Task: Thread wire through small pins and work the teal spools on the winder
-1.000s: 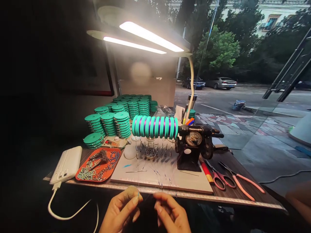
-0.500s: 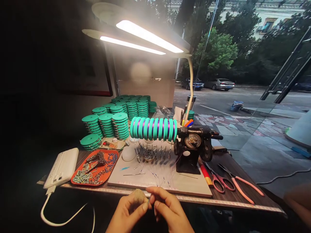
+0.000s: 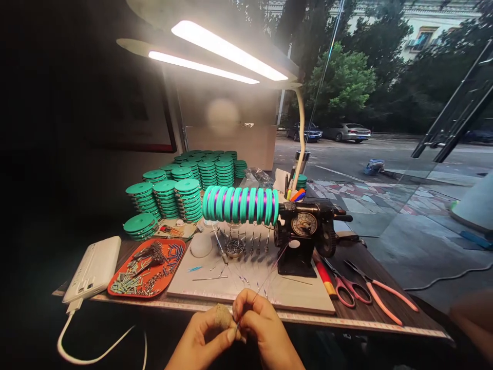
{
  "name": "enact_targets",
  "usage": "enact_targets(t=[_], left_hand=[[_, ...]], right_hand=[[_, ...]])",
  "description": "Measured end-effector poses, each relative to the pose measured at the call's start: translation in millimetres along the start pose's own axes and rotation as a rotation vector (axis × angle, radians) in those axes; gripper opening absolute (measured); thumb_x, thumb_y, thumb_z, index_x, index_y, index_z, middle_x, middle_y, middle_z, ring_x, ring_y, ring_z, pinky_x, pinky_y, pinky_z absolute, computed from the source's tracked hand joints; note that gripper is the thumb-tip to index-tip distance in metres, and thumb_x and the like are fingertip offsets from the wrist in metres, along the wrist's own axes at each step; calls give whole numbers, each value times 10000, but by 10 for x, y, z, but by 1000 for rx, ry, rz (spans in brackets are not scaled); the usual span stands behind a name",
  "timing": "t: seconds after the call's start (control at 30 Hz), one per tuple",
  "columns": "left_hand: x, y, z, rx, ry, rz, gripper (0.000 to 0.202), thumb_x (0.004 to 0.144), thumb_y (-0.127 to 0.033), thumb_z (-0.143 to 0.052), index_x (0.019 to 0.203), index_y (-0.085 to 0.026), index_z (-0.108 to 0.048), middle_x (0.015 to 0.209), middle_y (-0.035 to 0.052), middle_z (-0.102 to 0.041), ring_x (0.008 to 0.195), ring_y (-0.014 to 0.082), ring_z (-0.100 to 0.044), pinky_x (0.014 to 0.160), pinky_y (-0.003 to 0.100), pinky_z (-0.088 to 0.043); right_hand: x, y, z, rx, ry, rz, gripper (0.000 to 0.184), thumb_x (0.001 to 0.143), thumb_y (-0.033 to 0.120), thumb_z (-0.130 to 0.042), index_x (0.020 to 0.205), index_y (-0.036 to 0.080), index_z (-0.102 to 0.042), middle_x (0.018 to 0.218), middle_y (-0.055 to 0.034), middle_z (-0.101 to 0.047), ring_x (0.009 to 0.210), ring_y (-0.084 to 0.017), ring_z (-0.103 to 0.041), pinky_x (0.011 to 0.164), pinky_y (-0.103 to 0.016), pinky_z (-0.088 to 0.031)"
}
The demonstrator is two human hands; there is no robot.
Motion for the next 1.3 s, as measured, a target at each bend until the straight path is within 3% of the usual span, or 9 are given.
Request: enact_targets(t=[0.17,0.4,0.57,0.7,0.9,1.0,1.07,1.17,1.3], left_hand=[[-61,-153,25,-51,-126,-168,235,686,-347,-577,580,-155,-659,616,41,-535,651,154,-480,646,257,-353],[-53,240,-153,-622,10,267,228,630,-356,-639,626,-128,-625,495,-22,-425,412,33,-248,432,190,-164],[-68,186,-211,-650,68,356,230,620,-323,-647,633,-94,-636,515,-11,-433,413,29,-271,433,189,-177],[-113,226,-208,-741,-7,456,156,598,-249,-667,609,-105,-609,506,-42,-376,422,26,-253,447,175,-208],[-90,187,-266,-766,41,431,170,597,-254,-664,598,-96,-603,510,-43,-350,427,30,-279,432,175,-196],[-81,208,-266,-735,62,420,203,581,-288,-673,600,-96,-609,502,-34,-378,424,32,-286,429,179,-177],[-83,241,-253,-691,72,421,218,564,-318,-681,579,-118,-598,447,-55,-351,386,27,-248,417,187,-145],[-73,264,-192,-522,43,377,227,565,-346,-672,555,-137,-585,392,-79,-304,370,32,-210,417,199,-130],[-41,189,-89,-219,-59,245,222,582,-338,-632,535,-129,-576,474,-28,-442,483,81,-358,488,212,-254]], right_hand=[[-6,29,-93,150,74,9,89,546,118,-497,569,164,-424,587,45,-420,466,-53,-339,454,-193,-243],[-44,38,23,206,49,100,85,608,94,-531,667,155,-534,746,11,-505,489,-38,-388,462,-181,-272],[-36,22,60,241,91,117,89,603,110,-515,671,163,-536,768,10,-530,385,-12,-346,379,-181,-194],[-50,10,113,228,63,130,115,589,115,-553,692,164,-546,733,32,-478,422,-11,-330,398,-174,-218],[-61,13,107,174,100,146,126,614,157,-546,736,169,-518,862,6,-532,372,20,-298,384,-164,-191],[-82,9,115,-32,77,178,112,682,226,-533,765,199,-462,801,8,-554,399,-20,-375,395,-163,-265],[-138,52,208,-351,-69,288,120,739,278,-512,830,212,-472,704,16,-536,508,-80,-471,470,-189,-360],[-301,126,272,-875,-237,550,88,796,264,-468,842,206,-517,658,9,-544,611,-115,-528,569,-203,-399],[-585,126,146,-1327,-238,975,172,837,189,-394,745,182,-539,569,-1,-539,506,-105,-499,499,-205,-369]])
Point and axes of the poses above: each hand's wrist, its own x-axis towards the middle knuckle, its own z-axis out of the back of the hand, y = z × x, the point moved 7 cm from there along x, towards the middle knuckle
